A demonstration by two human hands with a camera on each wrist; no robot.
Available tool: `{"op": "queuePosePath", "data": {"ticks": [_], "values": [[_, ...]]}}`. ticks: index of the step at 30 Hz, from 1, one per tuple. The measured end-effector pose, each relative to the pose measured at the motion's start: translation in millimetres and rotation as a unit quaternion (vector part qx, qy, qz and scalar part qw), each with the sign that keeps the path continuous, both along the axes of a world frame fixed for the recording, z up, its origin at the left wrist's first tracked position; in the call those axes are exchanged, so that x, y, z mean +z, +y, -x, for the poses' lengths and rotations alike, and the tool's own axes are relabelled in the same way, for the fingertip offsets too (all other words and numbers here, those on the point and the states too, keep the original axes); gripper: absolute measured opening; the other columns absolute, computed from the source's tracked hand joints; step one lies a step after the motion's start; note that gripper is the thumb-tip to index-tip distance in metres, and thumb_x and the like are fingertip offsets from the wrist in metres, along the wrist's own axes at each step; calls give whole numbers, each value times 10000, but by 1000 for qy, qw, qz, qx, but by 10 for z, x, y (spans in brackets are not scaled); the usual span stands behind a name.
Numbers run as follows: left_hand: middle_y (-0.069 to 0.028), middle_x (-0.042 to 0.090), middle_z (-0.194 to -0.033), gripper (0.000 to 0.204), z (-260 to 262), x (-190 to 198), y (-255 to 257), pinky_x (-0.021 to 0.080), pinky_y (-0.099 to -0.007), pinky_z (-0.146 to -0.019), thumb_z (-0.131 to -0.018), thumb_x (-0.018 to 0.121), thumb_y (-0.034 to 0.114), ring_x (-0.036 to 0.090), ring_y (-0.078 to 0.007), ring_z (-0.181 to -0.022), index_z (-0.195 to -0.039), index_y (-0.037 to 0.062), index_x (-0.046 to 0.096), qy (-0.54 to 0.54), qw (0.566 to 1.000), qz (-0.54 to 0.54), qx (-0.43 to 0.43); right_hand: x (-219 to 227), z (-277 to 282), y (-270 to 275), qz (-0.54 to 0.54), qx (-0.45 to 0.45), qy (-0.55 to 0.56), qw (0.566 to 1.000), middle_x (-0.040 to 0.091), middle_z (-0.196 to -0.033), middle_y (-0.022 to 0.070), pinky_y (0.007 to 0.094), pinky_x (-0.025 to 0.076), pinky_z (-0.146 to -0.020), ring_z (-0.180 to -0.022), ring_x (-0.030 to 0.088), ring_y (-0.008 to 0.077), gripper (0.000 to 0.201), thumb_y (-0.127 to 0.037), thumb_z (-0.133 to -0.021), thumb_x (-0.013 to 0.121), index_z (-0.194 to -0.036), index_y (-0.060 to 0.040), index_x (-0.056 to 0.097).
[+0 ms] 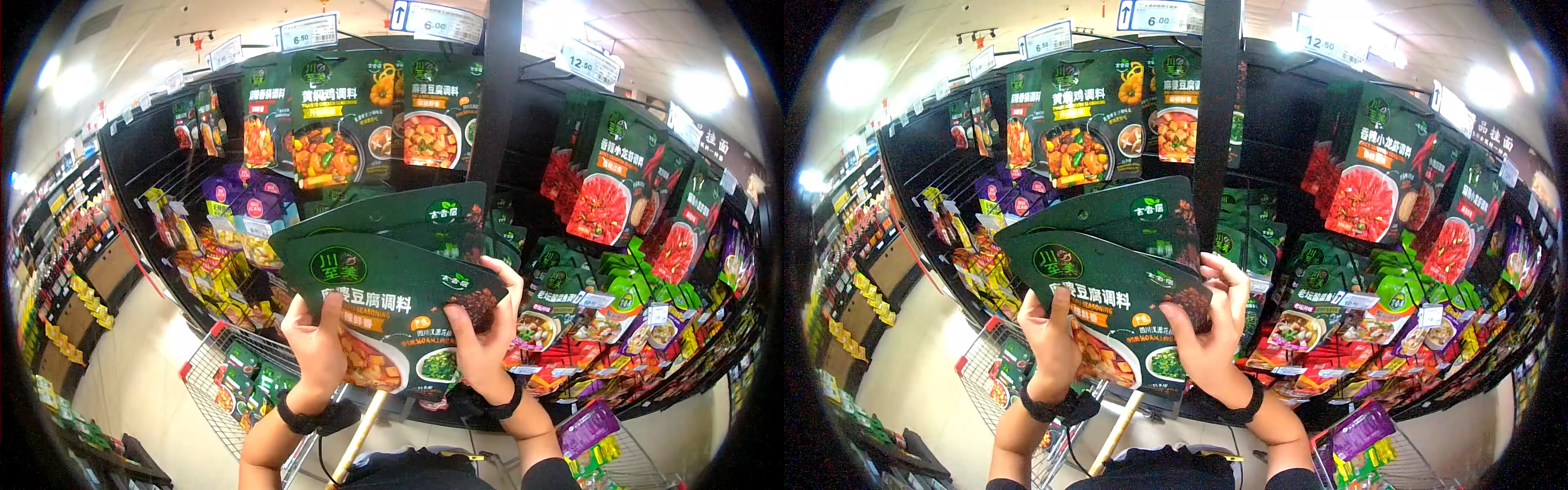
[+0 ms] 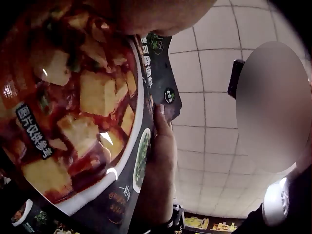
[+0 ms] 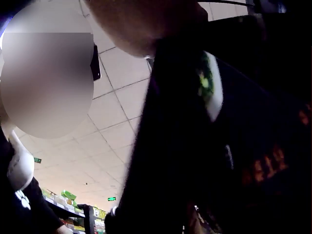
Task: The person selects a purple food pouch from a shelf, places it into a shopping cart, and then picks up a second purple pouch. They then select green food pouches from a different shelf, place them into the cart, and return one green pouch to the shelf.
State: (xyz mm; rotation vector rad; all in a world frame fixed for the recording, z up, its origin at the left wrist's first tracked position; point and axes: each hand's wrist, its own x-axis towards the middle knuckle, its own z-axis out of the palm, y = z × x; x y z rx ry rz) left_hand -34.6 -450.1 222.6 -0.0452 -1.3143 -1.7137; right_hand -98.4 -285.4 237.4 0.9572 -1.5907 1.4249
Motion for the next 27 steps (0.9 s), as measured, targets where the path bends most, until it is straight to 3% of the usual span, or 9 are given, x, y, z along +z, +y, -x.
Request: {"op": "queuePosePath", "data": {"ticks": [3, 4, 6, 9, 12, 13, 14, 20, 27], "values": [[-41, 603, -861, 119, 1, -44, 26, 420, -219, -693, -828, 541, 43, 533, -84, -754, -919, -31, 558, -4, 1000, -9, -1, -117, -10, 0, -15, -28, 58, 998, 435, -1190, 266, 393, 391, -843, -1010, 480, 358, 271, -33, -707, 632, -932, -16, 482], [-40, 603, -863, 118, 12, -61, 21, 421, -221, -695, -828, 541, 42, 534, -85, -759, -920, -30, 558, -4, 1000, -13, -3, -89, -32, 39, -57, -82, 111, 989, 474, -1148, 272, 412, 392, -858, -1013, 490, 376, 269, -2, -708, 612, -938, -17, 475], [-40, 604, -864, 118, 10, -63, 31, 423, -224, -699, -828, 542, 44, 535, -86, -765, -920, -28, 560, -6, 999, -25, -27, -108, -12, 49, -50, -55, 139, 987, 510, -1112, 268, 405, 411, -844, -989, 520, 366, 246, 35, -709, 589, -922, -13, 474], [-43, 605, -876, 126, -41, -19, 74, 429, -231, -712, -832, 547, 70, 546, -95, -776, -921, -18, 559, -24, 994, -44, -93, -232, 86, 80, 19, 41, 58, 997, 536, -1082, 256, 393, 417, -845, -964, 547, 360, 195, 63, -725, 557, -892, 3, 476], [-63, 607, -932, 182, -97, -44, 106, 444, -255, -747, -861, 523, 144, 573, -121, -807, -957, -9, 552, -56, 985, -59, -154, -294, 92, 157, 76, 82, -145, 983, 532, -1112, 232, 319, 422, -839, -981, 546, 215, 165, 32, -787, 529, -943, 53, 481], [-65, 607, -940, 197, -111, -65, 109, 442, -257, -752, -867, 514, 155, 572, -122, -813, -969, -10, 552, -60, 983, -58, -163, -312, 144, 178, 83, 81, -139, 983, 525, -1131, 214, 270, 430, -809, -934, 545, 146, 208, 16, -794, 536, -990, 62, 482], [-66, 607, -947, 212, -123, -80, 108, 441, -260, -757, -874, 505, 166, 571, -123, -820, -981, -10, 552, -64, 981, -57, -172, -316, 144, 187, 126, 127, -164, 970, 518, -1148, 201, 255, 432, -795, -890, 551, 133, 228, 14, -797, 533, -1015, 60, 483], [-65, 589, -993, 236, -171, -6, 191, 413, -229, -786, -891, 469, 117, 532, -101, -881, -1053, -44, 528, -44, 981, -30, -188, -325, 159, 267, 140, 138, -200, 960, 502, -1174, 192, 248, 425, -801, -901, 545, 133, 258, -9, -807, 538, -1047, 64, 477], [-55, 595, -990, 241, -118, -38, 110, 417, -265, -801, -824, 581, 142, 547, -112, -874, -1017, 0, 559, -90, 958, -104, -251, -467, 233, 310, 161, 176, -247, 939, 543, -1116, 106, 243, 407, -798, -891, 528, 116, 350, -70, -807, 569, -1129, 8, 456]]}}
